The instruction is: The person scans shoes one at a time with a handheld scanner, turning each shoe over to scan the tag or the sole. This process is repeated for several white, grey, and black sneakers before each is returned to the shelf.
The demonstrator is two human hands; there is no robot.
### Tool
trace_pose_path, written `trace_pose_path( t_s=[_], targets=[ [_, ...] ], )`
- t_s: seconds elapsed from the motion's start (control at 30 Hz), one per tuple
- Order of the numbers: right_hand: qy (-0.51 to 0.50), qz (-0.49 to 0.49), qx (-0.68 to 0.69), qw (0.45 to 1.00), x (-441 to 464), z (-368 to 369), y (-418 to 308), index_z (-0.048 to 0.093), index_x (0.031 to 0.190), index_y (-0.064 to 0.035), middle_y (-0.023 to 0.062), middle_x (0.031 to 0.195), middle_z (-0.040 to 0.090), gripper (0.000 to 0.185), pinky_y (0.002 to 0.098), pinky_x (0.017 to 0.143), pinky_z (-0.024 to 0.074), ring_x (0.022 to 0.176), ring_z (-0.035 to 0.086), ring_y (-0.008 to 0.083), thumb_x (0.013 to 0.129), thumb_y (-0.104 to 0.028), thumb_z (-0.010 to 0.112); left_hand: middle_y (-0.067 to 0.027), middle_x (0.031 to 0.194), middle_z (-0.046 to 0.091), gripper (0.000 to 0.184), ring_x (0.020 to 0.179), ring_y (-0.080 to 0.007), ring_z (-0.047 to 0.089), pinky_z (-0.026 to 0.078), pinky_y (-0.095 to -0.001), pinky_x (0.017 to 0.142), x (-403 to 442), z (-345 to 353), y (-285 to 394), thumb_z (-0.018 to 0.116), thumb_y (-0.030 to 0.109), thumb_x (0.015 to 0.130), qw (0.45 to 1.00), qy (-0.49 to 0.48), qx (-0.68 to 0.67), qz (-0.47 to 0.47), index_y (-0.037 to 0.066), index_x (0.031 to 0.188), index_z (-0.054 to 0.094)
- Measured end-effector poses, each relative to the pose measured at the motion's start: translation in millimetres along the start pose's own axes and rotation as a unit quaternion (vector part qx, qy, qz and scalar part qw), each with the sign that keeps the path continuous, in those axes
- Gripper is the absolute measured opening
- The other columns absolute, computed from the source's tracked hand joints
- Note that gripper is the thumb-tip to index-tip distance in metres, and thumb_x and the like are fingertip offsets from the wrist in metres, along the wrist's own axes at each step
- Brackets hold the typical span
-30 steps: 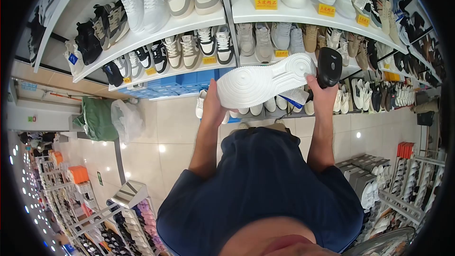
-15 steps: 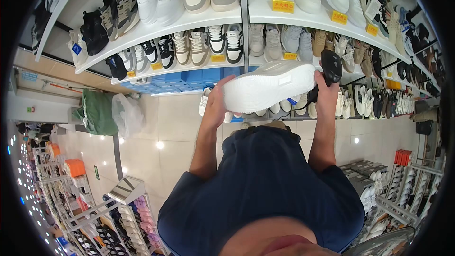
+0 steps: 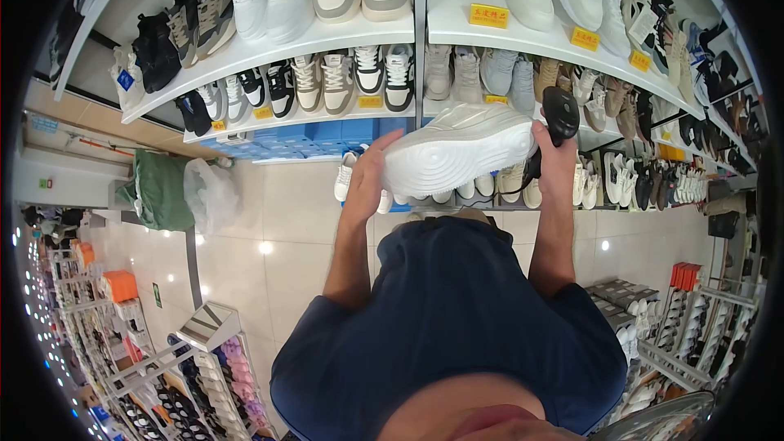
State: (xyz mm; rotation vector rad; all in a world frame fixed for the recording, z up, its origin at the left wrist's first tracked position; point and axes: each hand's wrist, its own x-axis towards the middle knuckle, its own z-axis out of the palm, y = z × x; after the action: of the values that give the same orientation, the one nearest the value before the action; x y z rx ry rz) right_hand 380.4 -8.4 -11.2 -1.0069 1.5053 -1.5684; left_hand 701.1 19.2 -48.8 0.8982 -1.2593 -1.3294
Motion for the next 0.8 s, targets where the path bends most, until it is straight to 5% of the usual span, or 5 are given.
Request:
trace_pose_path(
  t_s=[0.27,0.4,0.5,0.8],
  targets=[
    [0.017,0.023,0.084,0.996,10,-20,-6,0.064,0.119,-0.0024,0.0025,0.088,0.065,0.036,0.0246,0.054,0.0440,0.064,0.055,0.0093,0.088,-0.019,0.073,-0.0137,0.123,0.059,0.047,0.112,-0.0207,0.057,0.044,-0.0309,0.097,18,23,-5,0.034,0.029,0.102,0.988,0.025,-0.124,-0.084,0.001,0.137,0.048],
    [0.020,0.025,0.080,0.996,23,-45,8,0.059,0.128,-0.0044,0.0047,0.102,0.064,0.041,0.0259,0.055,0.0459,0.073,0.059,0.0098,0.090,-0.017,0.069,-0.0137,0.126,0.057,0.049,0.113,-0.0201,0.056,0.045,-0.0322,0.095,29,47,12,0.036,0.022,0.096,0.985,0.025,-0.132,-0.106,0.002,0.138,0.048],
    [0.036,0.106,0.149,0.982,26,-58,7,0.058,0.129,-0.0034,0.0066,0.113,0.062,0.041,0.0292,0.066,0.0502,0.092,0.061,0.0138,0.091,-0.015,0.068,-0.0147,0.132,0.054,0.053,0.118,-0.0227,0.055,0.046,-0.0345,0.097,37,57,20,0.038,0.020,0.093,0.983,-0.015,-0.124,-0.132,0.001,0.142,0.046],
    [0.077,0.131,0.214,0.965,42,-79,25,0.055,0.128,0.0040,0.0114,0.121,0.062,0.041,0.0357,0.089,0.0522,0.108,0.062,0.0214,0.094,-0.016,0.067,-0.0157,0.141,0.050,0.059,0.123,-0.0263,0.054,0.049,-0.0370,0.097,44,84,43,0.039,0.017,0.091,0.981,-0.099,-0.090,-0.138,0.000,0.148,0.042]
  ],
)
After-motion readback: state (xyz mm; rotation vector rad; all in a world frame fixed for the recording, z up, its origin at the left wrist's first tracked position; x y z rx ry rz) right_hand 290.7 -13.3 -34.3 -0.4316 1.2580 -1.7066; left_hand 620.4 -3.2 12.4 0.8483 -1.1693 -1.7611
